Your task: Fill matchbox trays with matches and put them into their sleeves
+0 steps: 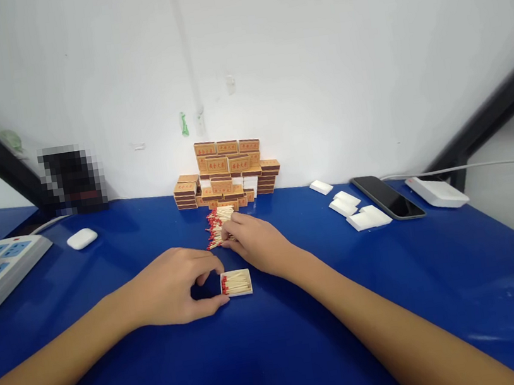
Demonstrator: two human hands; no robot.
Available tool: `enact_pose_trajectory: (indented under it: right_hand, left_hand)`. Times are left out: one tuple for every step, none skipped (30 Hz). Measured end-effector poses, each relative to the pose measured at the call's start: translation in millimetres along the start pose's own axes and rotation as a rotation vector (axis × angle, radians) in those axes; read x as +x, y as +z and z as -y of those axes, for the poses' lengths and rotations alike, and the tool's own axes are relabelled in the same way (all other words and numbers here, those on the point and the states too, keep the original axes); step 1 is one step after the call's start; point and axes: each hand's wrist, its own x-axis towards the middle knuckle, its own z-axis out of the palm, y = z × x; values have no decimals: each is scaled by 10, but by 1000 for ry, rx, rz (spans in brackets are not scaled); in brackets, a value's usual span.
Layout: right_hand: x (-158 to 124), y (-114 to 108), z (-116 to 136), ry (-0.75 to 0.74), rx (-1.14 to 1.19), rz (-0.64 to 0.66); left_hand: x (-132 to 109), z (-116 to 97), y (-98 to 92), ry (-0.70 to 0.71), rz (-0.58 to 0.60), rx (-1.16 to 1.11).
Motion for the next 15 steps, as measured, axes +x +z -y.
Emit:
enact_pose_trajectory:
  right_hand:
    - [-11, -17, -2, 5, -7, 3]
    - [-25, -38, -5, 9, -19, 9]
    - [-41, -62, -8, 11, -34, 17]
    - [-59, -88, -11, 15, -52, 27]
    - [-78, -116, -15, 20, -69, 38]
    - [-97, -145, -19, 27, -84, 51]
    - [-115, -173, -23, 35, -91, 63]
    - [-131, -199, -28, 44, -91, 72]
    - [-144, -222, -33, 52, -87, 77]
    - [-155, -242, -38, 59, -81, 82]
    - [-162, -258, -43, 64, -75, 86]
    - [-166, -269, -46, 70, -71, 91]
    - [-168, -277, -48, 75, -67, 97]
    - [-168, -281, -48, 79, -64, 108]
    - [-168, -282, -48, 84, -60, 117]
  left_hand:
    - [-1, 7, 0, 0, -3, 0]
    - [-2, 15, -3, -4, -7, 1]
    - [-3, 24, -8, -8, -9, 5]
    - [-3, 32, -13, -11, -10, 11]
    - [-3, 39, -19, -13, -10, 18]
    - [-3, 44, -25, -15, -8, 22]
    - [-1, 47, -29, -17, -6, 24]
    - [1, 49, -32, -19, -5, 23]
    - [4, 51, -34, -22, -4, 21]
    - [7, 52, -35, -25, -3, 18]
    - [10, 52, -35, -27, -3, 17]
    - [13, 53, -35, -28, -3, 15]
    - [15, 53, -35, -29, -2, 14]
    - [16, 53, -35, -30, 1, 13]
    - [17, 54, -35, -31, 2, 14]
